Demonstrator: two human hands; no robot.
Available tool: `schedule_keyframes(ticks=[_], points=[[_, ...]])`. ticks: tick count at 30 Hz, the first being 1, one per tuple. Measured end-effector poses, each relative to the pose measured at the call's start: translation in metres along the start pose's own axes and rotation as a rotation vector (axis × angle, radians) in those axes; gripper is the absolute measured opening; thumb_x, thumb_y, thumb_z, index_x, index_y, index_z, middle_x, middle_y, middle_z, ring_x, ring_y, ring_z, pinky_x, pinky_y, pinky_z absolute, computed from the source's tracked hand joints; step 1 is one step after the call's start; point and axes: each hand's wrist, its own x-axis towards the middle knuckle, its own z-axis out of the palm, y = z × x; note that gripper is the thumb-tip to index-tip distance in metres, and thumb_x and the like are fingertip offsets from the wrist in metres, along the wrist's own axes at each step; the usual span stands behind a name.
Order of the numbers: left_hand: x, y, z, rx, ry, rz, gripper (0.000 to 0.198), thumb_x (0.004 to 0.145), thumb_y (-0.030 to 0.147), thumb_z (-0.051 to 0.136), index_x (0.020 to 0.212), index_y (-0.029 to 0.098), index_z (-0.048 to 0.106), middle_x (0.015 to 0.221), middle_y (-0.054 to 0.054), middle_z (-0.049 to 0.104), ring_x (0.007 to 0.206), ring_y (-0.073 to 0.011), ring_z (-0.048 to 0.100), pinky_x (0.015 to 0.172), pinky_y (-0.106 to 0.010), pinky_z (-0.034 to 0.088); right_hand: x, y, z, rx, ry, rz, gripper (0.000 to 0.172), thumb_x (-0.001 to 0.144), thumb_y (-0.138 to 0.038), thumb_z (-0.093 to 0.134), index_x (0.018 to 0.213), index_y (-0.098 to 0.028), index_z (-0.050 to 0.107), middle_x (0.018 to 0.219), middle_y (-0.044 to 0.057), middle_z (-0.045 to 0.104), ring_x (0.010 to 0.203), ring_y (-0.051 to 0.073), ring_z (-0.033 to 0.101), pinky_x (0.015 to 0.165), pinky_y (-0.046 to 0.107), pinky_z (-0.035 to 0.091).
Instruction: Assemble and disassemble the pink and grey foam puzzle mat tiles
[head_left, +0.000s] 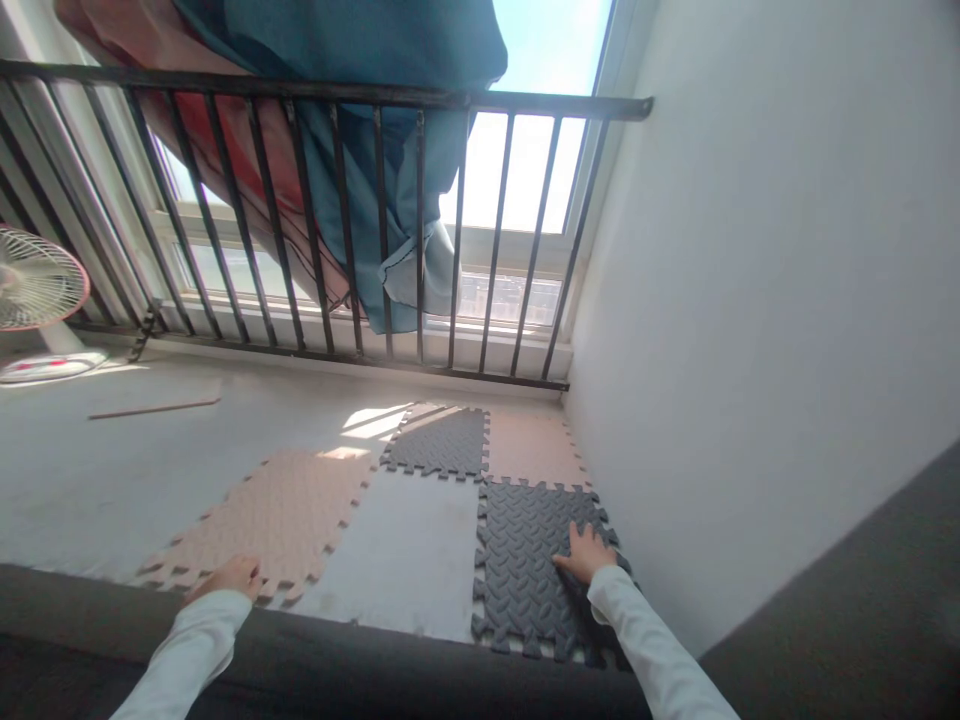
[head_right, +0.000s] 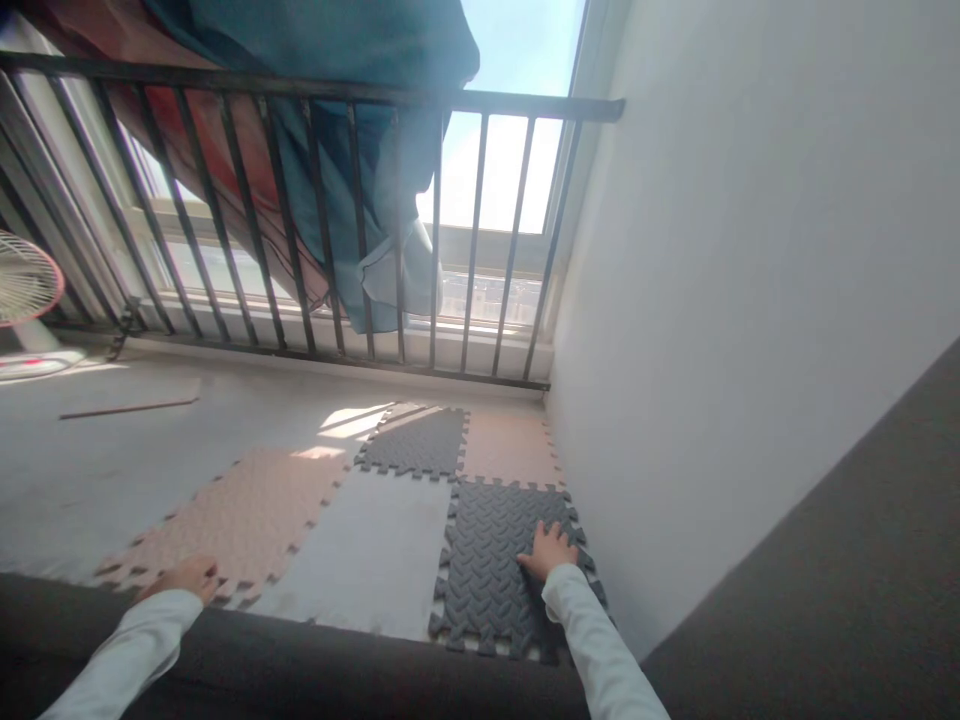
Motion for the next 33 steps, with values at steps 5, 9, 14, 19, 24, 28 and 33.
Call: schedule_keyframes(ticks=[5, 9, 14, 19, 24, 28, 33], points=[[0.019, 0.094, -0.031, -0.076, -0.049, 0.082, 0.025, 0.076, 0.019, 0.039, 0.089, 0.023, 0.059, 0.104, -0.004, 0.062, 0.095, -0.0166, 0.056, 0.079, -0.028, 0.040, 0.022, -0.010, -0.005, -0.006, -0.021, -0.052, 0.099, 0.061, -0.049, 0.064, 0.138, -0.019, 0.009, 0.144, 0.016, 0.006, 0.131, 0.029, 0.011, 0.098, 0.051, 0.024], [0.032, 0.204, -0.045, -0.150, -0.114, 0.251, 0.026, 0.075, 0.019, 0.044, 0.096, 0.025, 0.058, 0.106, -0.002, 0.062, 0.098, -0.0141, 0.055, 0.085, -0.027, 0.039, 0.047, -0.012, -0.007, 0.012, -0.110, -0.088, 0.119, 0.046, -0.043, 0.076, 0.138, -0.024, 0.002, 0.144, 0.017, -0.001, 0.131, 0.030, 0.003, 0.097, 0.059, 0.019], [0.049, 0.314, -0.043, -0.141, -0.208, 0.330, 0.024, 0.077, 0.025, 0.045, 0.096, 0.026, 0.060, 0.111, -0.002, 0.060, 0.108, -0.0161, 0.048, 0.087, -0.027, 0.039, 0.073, -0.008, -0.003, 0.017, -0.208, -0.111, 0.136, 0.033, -0.046, 0.079, 0.137, -0.024, -0.007, 0.142, 0.018, -0.015, 0.130, 0.034, -0.009, 0.096, 0.064, 0.013], [0.070, 0.367, -0.037, -0.115, -0.209, 0.349, 0.022, 0.077, 0.024, 0.046, 0.093, 0.024, 0.062, 0.108, -0.006, 0.060, 0.109, -0.0217, 0.046, 0.084, -0.034, 0.041, 0.088, -0.012, 0.000, -0.034, -0.246, -0.181, 0.147, 0.023, -0.047, 0.080, 0.136, -0.024, -0.012, 0.142, 0.017, -0.017, 0.128, 0.036, -0.014, 0.095, 0.066, 0.007], [0.085, 0.387, -0.031, -0.100, -0.204, 0.327, 0.021, 0.077, 0.025, 0.047, 0.091, 0.023, 0.062, 0.105, -0.008, 0.062, 0.108, -0.0236, 0.047, 0.084, -0.037, 0.041, 0.094, -0.021, 0.000, -0.037, -0.247, -0.149, 0.147, 0.020, -0.049, 0.081, 0.138, -0.020, -0.003, 0.142, 0.022, -0.010, 0.128, 0.040, -0.005, 0.095, 0.066, 0.013], [0.090, 0.392, -0.027, -0.091, -0.203, 0.304, 0.022, 0.076, 0.028, 0.049, 0.092, 0.021, 0.061, 0.104, -0.010, 0.062, 0.109, -0.0255, 0.046, 0.084, -0.039, 0.040, 0.097, -0.031, -0.003, -0.002, -0.239, -0.088, 0.130, 0.035, -0.050, 0.080, 0.138, -0.015, 0.008, 0.142, 0.025, -0.002, 0.128, 0.042, 0.003, 0.094, 0.064, 0.019], [0.093, 0.392, -0.028, -0.095, -0.211, 0.287, 0.020, 0.074, 0.030, 0.052, 0.091, 0.023, 0.060, 0.102, -0.010, 0.063, 0.107, -0.0237, 0.049, 0.082, -0.035, 0.041, 0.097, -0.038, -0.005, -0.030, -0.217, -0.060, 0.135, 0.028, -0.041, 0.084, 0.137, -0.010, 0.011, 0.140, 0.029, 0.002, 0.127, 0.044, 0.008, 0.094, 0.061, 0.025]])
